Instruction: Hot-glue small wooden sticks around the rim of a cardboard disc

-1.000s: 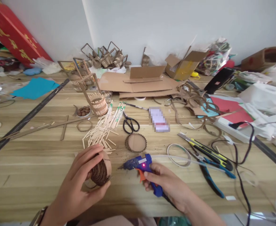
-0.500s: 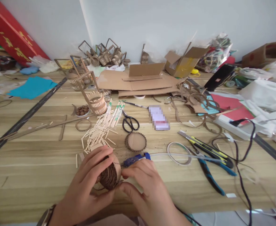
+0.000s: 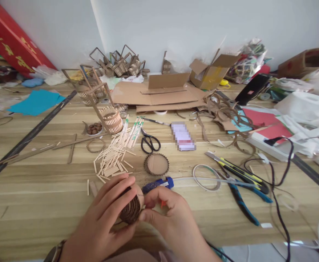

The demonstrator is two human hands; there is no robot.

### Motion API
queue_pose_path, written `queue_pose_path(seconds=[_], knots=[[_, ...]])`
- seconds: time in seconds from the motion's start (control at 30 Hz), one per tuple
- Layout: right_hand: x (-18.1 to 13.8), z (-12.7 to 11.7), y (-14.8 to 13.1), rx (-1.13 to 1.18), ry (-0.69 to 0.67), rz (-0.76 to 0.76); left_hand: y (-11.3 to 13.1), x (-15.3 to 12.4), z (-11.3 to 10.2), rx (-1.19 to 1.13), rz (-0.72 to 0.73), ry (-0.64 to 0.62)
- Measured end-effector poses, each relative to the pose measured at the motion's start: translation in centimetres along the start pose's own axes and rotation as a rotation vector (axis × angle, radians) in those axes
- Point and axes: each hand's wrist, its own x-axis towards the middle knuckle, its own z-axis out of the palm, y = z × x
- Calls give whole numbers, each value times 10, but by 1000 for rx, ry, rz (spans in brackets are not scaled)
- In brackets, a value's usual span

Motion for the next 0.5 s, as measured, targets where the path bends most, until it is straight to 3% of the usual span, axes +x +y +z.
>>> queue_pose_path(seconds=[0.17,0.37,0.5], knots=[[2,3,5,190,-106,100,-3,-2,1,26,10,-16],[0,7,6,187,-164,77,-6,-2,3,56,-59,-57],[3,10,13,137,-132,73,-6,3,1,70,-21,-128]])
